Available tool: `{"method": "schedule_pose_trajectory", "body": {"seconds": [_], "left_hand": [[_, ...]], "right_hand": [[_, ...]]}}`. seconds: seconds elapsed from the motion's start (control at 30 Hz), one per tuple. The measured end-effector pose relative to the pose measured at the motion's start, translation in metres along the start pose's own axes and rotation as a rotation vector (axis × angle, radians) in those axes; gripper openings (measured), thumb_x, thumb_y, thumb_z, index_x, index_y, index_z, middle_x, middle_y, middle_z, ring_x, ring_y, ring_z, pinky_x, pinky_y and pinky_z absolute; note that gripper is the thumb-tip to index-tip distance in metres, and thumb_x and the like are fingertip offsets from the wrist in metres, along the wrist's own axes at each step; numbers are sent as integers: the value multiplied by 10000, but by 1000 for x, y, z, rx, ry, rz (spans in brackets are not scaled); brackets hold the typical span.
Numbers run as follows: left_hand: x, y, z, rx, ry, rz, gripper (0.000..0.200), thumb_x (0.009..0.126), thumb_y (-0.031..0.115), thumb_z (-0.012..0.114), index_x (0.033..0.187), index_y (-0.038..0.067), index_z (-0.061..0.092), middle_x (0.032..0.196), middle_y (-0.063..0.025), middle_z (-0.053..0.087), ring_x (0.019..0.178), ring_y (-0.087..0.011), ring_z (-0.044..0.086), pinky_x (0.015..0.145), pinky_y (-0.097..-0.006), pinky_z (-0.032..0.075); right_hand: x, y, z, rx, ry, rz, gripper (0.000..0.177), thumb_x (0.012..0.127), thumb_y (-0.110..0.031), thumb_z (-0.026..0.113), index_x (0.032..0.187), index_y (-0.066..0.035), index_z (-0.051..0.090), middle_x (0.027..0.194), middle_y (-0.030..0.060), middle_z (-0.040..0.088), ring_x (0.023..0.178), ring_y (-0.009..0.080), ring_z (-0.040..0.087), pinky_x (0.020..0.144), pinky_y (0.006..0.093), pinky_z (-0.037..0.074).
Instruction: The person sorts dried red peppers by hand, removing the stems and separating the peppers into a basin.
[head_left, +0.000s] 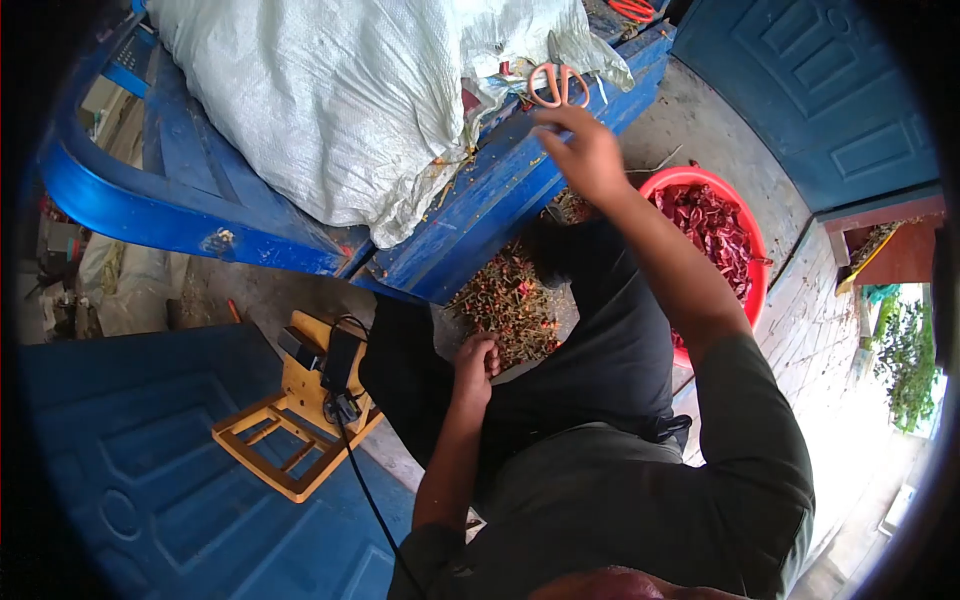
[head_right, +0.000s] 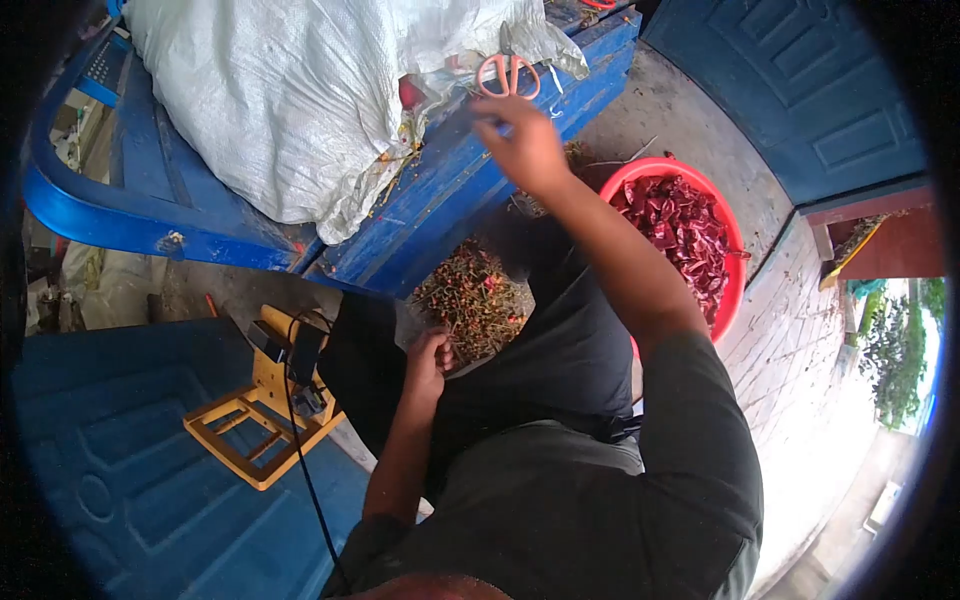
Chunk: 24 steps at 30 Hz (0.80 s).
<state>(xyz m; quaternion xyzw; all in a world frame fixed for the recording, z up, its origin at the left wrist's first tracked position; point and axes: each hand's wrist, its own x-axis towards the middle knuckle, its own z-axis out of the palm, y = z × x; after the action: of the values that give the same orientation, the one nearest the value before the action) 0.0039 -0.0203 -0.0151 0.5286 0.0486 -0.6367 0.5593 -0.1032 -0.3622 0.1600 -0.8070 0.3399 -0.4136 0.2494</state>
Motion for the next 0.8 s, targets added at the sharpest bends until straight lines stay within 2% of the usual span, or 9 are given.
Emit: {"method": "schedule_pose_trajectory", "body": {"seconds": [0.1, 0.13, 0.2, 0.3, 0.43, 0.53, 0.63, 0.73, 0.8], "left_hand": [[-10, 0, -4, -76, 61, 47, 139, 906, 109, 593, 1033, 60, 619, 730, 12, 514, 593, -106, 484, 511, -257, 379], [-13, 1, -4, -70, 67, 52, 139, 906, 109, 593, 1033, 60, 619, 730, 12, 514, 593, -106, 484, 511, -257, 379], [-15, 4, -6, -110, 53, 58, 142, 907, 106, 589, 1038, 59, 619, 728, 10, 514, 593, -110, 486, 511, -258, 383], [-13, 6, -7, -107, 50, 54, 141, 912, 106, 586, 1041, 59, 619, 734, 6, 518, 590, -110, 486, 510, -260, 385], [-4, 3, -6, -102, 29, 47, 130, 921, 112, 595, 1042, 69, 613, 728, 4, 534, 566, -95, 495, 481, -241, 385], [-1, 2, -4, -86, 12, 47, 134, 921, 114, 595, 1045, 66, 610, 723, 8, 525, 563, -90, 483, 480, -240, 381], [-1, 3, -5, -50, 17, 22, 137, 927, 112, 576, 1050, 70, 621, 735, 9, 520, 596, -108, 485, 509, -266, 385], [3, -1, -6, -51, 21, -11, 146, 930, 126, 579, 1059, 68, 619, 736, 9, 520, 602, -105, 488, 512, -265, 389], [-1, 3, 1, -36, 11, 3, 149, 931, 134, 582, 1060, 69, 618, 737, 11, 521, 602, -105, 489, 514, -266, 390]], "right_hand": [[48, -19, 65, -120, -54, -28, 245, 869, -215, 698, 1069, -75, 715, 1010, 148, 693, 884, 304, 684, 783, 392, 541], [64, -32, 74, -289, -138, 36, 212, 869, -220, 657, 1021, -85, 713, 1016, 153, 687, 925, 353, 671, 794, 435, 536], [77, -30, 93, -369, -204, 203, 187, 866, -183, 618, 992, -75, 703, 1004, 150, 680, 950, 352, 669, 802, 449, 533], [79, -27, 105, -432, -124, 232, 172, 869, -170, 540, 974, -118, 666, 959, 160, 687, 986, 378, 653, 815, 471, 535], [74, -29, 85, -347, -197, 244, 211, 857, -183, 575, 1020, -125, 695, 985, 156, 706, 993, 369, 661, 819, 442, 538], [56, -6, 67, -80, -140, 246, 253, 866, -221, 633, 1079, -115, 722, 1000, 128, 726, 931, 283, 693, 812, 379, 534], [35, 23, 44, 409, -118, 394, 263, 909, -237, 674, 1052, -23, 726, 891, 85, 717, 821, 134, 642, 787, 292, 503], [-7, 39, -6, 346, -15, 368, 233, 927, -199, 659, 1045, -10, 724, 903, 89, 727, 840, 143, 663, 786, 284, 506], [-45, 57, -55, 112, -32, 431, 228, 941, -187, 647, 1067, -11, 721, 916, 96, 732, 864, 142, 672, 791, 274, 507]]}}
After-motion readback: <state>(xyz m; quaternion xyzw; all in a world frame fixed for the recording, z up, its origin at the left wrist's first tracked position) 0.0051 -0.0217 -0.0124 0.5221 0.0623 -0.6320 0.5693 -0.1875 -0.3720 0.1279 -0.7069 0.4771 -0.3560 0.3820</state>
